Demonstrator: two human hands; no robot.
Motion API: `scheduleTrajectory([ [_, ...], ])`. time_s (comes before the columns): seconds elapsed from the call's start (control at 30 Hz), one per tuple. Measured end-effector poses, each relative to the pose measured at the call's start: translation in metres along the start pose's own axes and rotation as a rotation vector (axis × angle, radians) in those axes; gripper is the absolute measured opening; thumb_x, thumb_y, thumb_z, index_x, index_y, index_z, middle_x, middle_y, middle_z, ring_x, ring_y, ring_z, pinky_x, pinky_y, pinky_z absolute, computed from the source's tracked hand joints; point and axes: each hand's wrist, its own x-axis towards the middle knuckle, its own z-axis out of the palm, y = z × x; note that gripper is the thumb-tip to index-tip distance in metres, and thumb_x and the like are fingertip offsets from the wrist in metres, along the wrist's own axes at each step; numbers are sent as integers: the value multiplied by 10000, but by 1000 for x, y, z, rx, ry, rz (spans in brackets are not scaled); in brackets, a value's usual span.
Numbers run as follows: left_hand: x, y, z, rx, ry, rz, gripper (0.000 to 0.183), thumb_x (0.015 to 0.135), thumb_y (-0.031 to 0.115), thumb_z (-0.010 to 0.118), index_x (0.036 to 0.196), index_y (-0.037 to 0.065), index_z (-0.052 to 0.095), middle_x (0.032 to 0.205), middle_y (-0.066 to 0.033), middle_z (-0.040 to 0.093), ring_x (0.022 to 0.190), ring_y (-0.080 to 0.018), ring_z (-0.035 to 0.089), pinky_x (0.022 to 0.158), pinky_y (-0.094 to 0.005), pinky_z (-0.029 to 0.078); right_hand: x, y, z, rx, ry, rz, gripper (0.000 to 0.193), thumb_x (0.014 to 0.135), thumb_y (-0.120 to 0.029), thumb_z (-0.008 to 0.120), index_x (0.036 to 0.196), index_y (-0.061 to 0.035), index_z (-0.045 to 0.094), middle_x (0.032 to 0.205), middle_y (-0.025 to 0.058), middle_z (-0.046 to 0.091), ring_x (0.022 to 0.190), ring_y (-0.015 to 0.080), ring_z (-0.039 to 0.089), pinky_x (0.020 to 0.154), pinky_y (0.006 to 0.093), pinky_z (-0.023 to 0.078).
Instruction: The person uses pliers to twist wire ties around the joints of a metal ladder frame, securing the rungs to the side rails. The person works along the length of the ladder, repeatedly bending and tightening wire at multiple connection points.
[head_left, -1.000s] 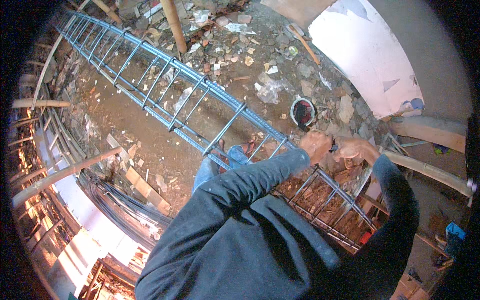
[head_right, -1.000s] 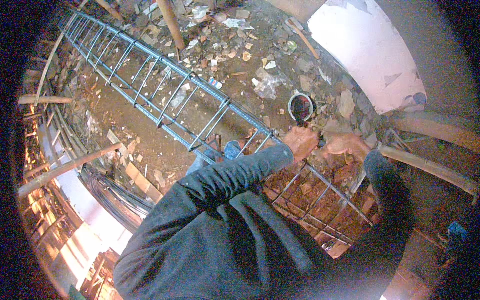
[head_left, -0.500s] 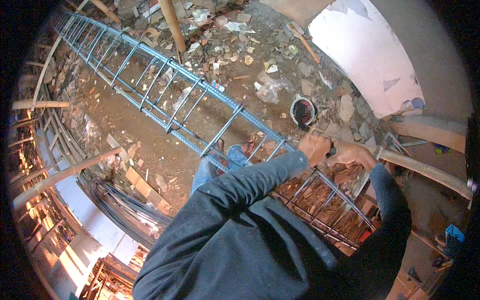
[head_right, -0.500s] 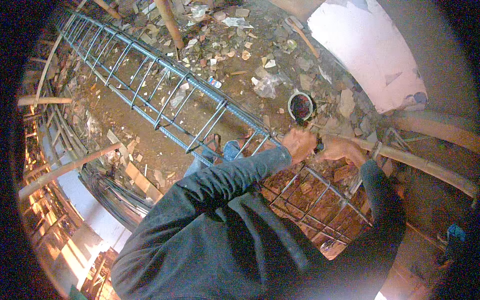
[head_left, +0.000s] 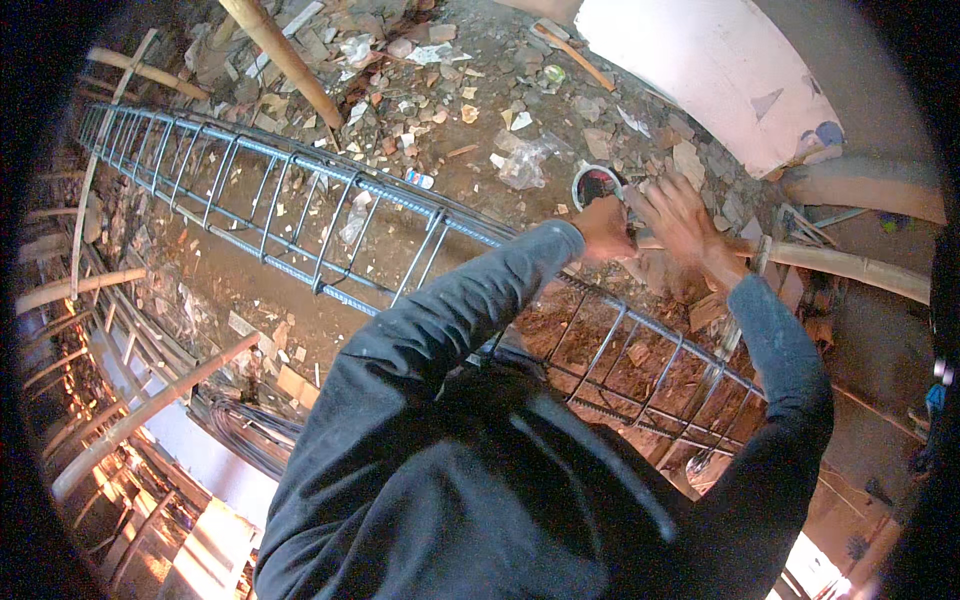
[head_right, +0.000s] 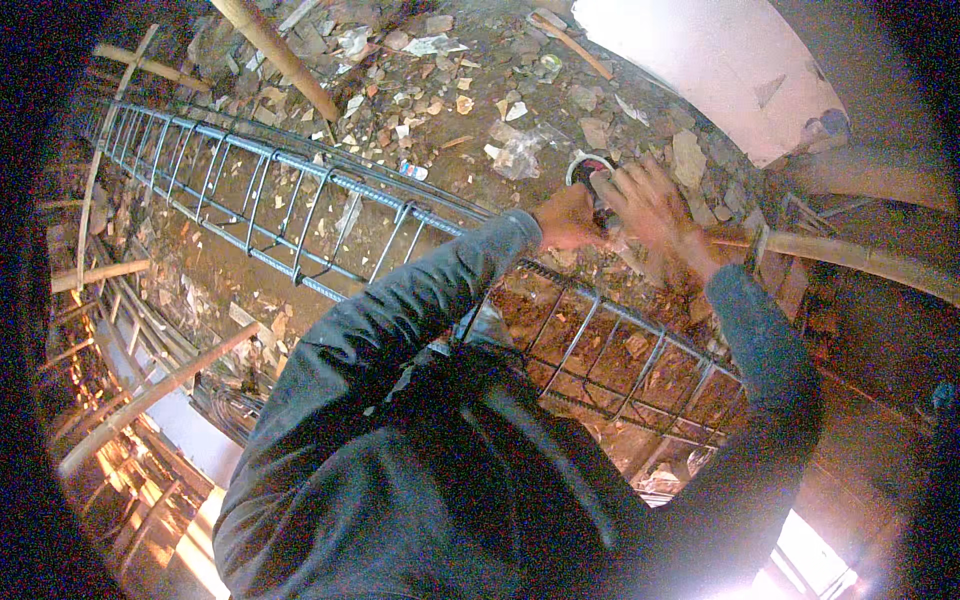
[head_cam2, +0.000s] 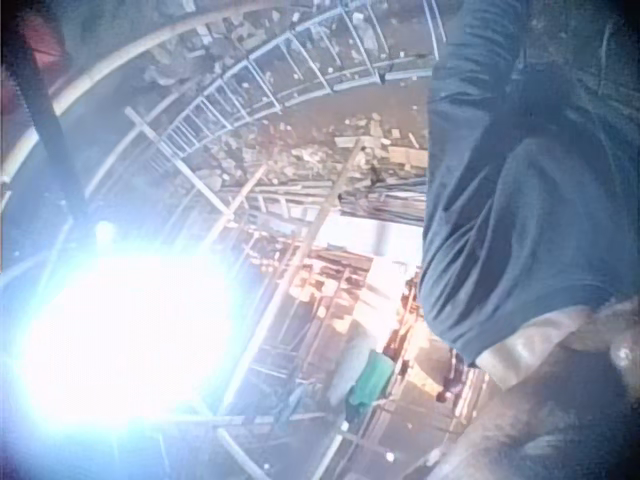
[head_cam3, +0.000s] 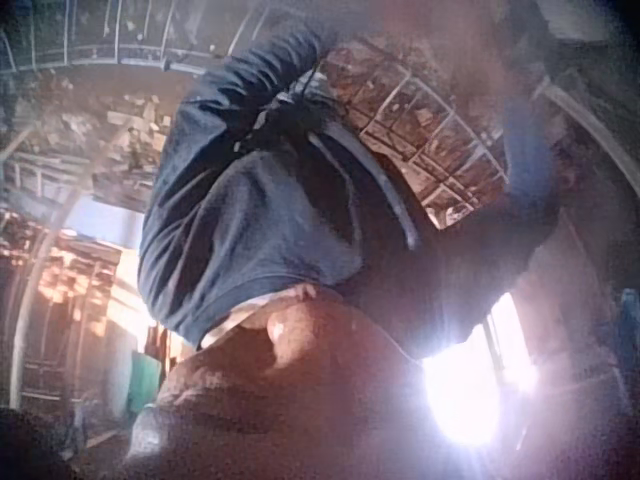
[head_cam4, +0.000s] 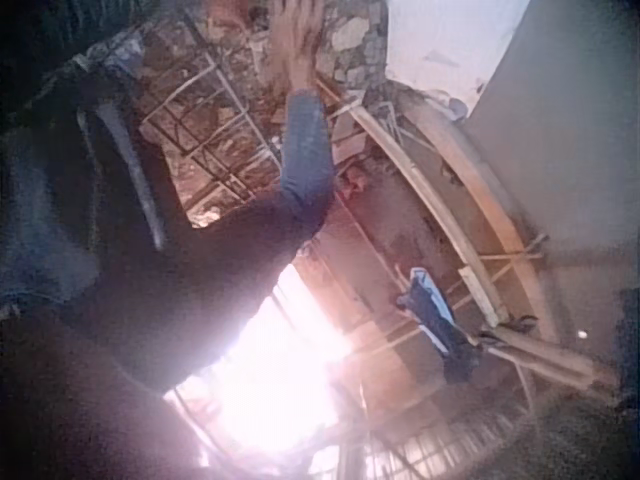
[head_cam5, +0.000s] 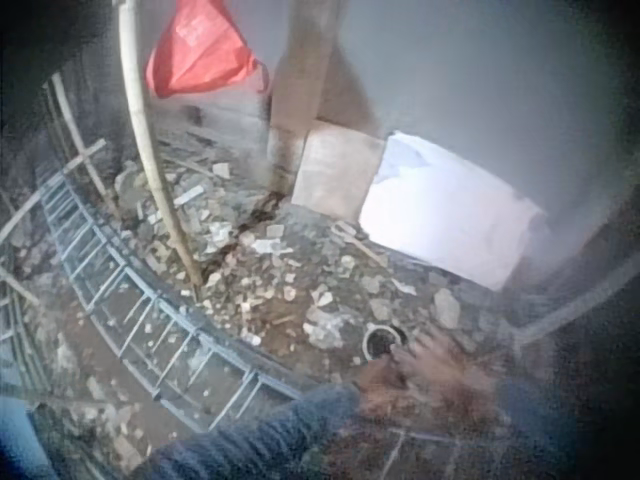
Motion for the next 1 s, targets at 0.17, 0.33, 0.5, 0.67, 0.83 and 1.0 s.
scheduleTrajectory([
  [0.17, 12, -10, -2, -403, -51, -125, 318, 727, 232, 915, 801, 1, 709, 645, -70, 653, 501, -167, 583, 457, -334, 460, 20, 24, 9, 245, -118, -81, 678, 662, -240, 847, 1238, -49, 546, 1217, 134, 598, 1183, 363, 580, 973, 507, 477],
  [0.33, 18, -11, -12, -467, -251, -175, 267, 735, 173, 914, 848, 42, 710, 673, -31, 650, 522, -138, 569, 436, -320, 434, 21, 21, 18, 255, -152, -80, 774, 728, -291, 817, 1393, -62, 496, 1344, 164, 553, 1313, 384, 507, 1125, 530, 392],
  [0.5, 8, -8, -24, -577, -141, -69, 311, 725, 179, 921, 925, 58, 717, 736, -31, 677, 626, -152, 623, 533, -326, 497, 14, 10, 32, 174, 131, -7, 473, 887, -239, 645, 1343, -125, 598, 1380, 155, 545, 1351, 372, 479, 1204, 541, 325],
  [0.67, -4, -9, -32, -498, -118, -14, 362, 699, 176, 933, 973, 61, 726, 807, -31, 715, 770, -168, 662, 714, -332, 544, 12, 16, 35, 141, 339, -184, 229, 811, -222, 660, 1004, -107, 703, 1376, 137, 582, 1347, 342, 499, 1188, 541, 354],
  [0.83, -18, -4, -43, -554, -89, 28, 401, 690, 198, 936, 997, 51, 724, 836, -30, 735, 763, -155, 669, 704, -326, 538, 8, -6, 19, -12, 300, -87, 314, 821, -258, 671, 1090, -100, 708, 1536, 142, 475, 1433, 350, 420, 1219, 541, 294],
  [1.0, -28, -8, -46, -565, -130, 64, 538, 690, 247, 943, 1110, 23, 692, 907, -56, 751, 782, -149, 677, 700, -318, 535, 5, -35, 1, -172, 139, 33, 359, 943, -299, 577, 1220, -92, 673, 1647, 154, 333, 1549, 355, 238, 1261, 529, 188],
])
